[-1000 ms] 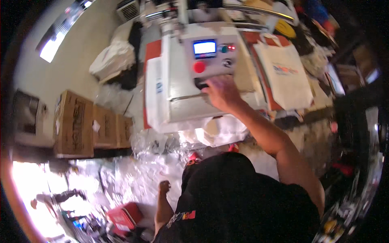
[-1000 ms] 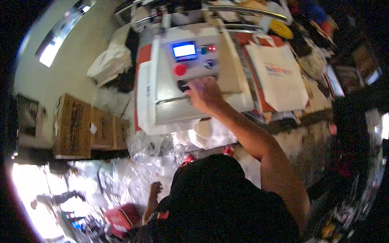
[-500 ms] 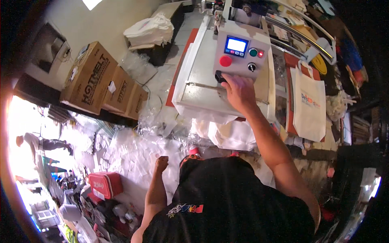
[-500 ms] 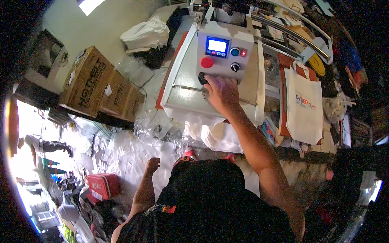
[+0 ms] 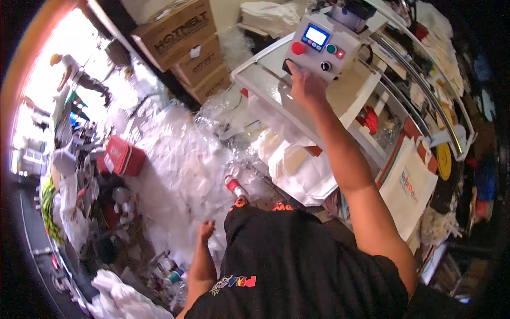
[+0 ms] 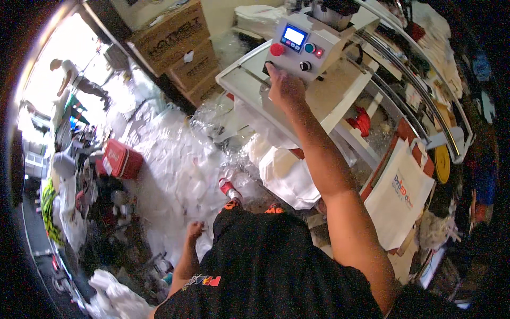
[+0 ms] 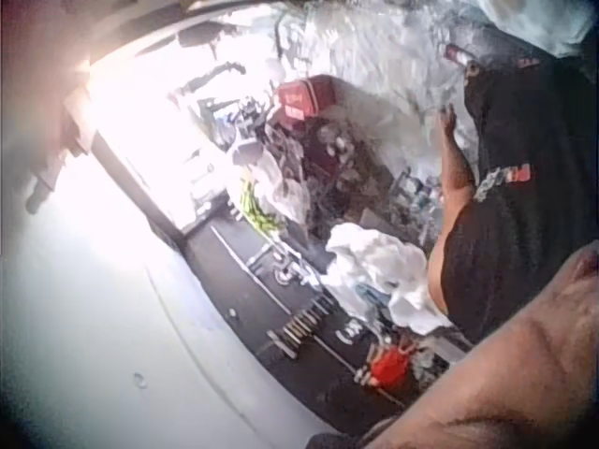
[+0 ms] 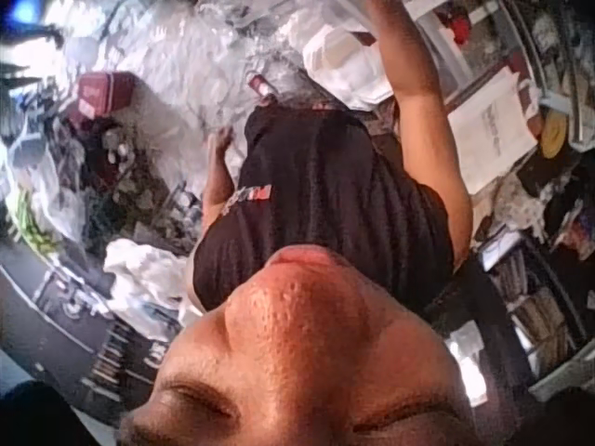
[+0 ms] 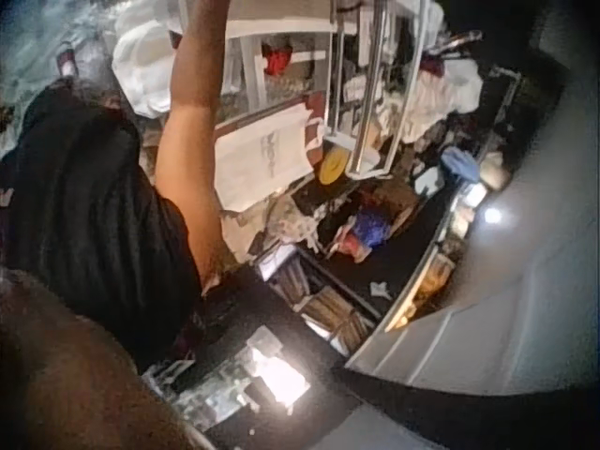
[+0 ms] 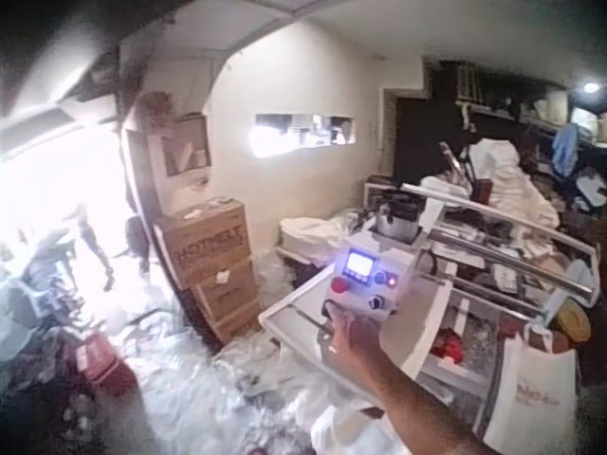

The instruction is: The person aligns tote bags on a heat press platen, places printed transfer sheets onto the bags by hand, and operates the heat press machine to apply the designs.

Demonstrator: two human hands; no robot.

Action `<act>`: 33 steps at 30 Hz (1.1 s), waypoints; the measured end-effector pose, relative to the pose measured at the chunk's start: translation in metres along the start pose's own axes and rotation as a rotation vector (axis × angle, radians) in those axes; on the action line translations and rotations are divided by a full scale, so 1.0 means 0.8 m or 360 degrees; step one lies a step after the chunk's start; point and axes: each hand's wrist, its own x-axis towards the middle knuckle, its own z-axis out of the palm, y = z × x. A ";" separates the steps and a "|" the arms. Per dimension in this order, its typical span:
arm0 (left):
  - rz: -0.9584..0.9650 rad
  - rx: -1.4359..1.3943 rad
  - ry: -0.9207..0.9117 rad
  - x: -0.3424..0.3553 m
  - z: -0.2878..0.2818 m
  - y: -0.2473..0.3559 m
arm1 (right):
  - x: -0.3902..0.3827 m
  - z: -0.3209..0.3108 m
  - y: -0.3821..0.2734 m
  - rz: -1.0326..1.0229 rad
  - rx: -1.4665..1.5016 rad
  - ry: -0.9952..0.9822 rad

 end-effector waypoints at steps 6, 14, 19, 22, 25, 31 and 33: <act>-0.0582 -0.0282 -0.0362 -0.167 0.031 -0.198 | 0.000 -0.001 0.005 0.0124 -0.0186 -0.0188; -0.0438 -0.0512 0.0126 -0.243 0.001 -0.190 | 0.003 0.001 0.007 0.0093 0.0033 -0.0194; -0.0045 -0.0535 0.0462 -0.262 -0.010 -0.156 | -0.001 0.013 0.046 0.0077 -0.0143 -0.0045; 0.0050 -0.0436 0.0464 -0.292 -0.015 -0.218 | -0.023 0.007 0.032 0.0143 -0.0139 -0.0083; -0.0400 -0.0652 0.0402 -0.326 -0.002 -0.328 | -0.032 -0.008 0.039 0.0155 -0.0114 -0.0113; -0.0944 -0.0554 0.0125 -0.394 0.035 -0.384 | -0.041 -0.005 0.067 0.0167 -0.0283 0.0046; -0.0954 -0.0606 0.0176 -0.393 0.038 -0.378 | -0.033 0.005 0.059 0.0104 -0.0305 0.0079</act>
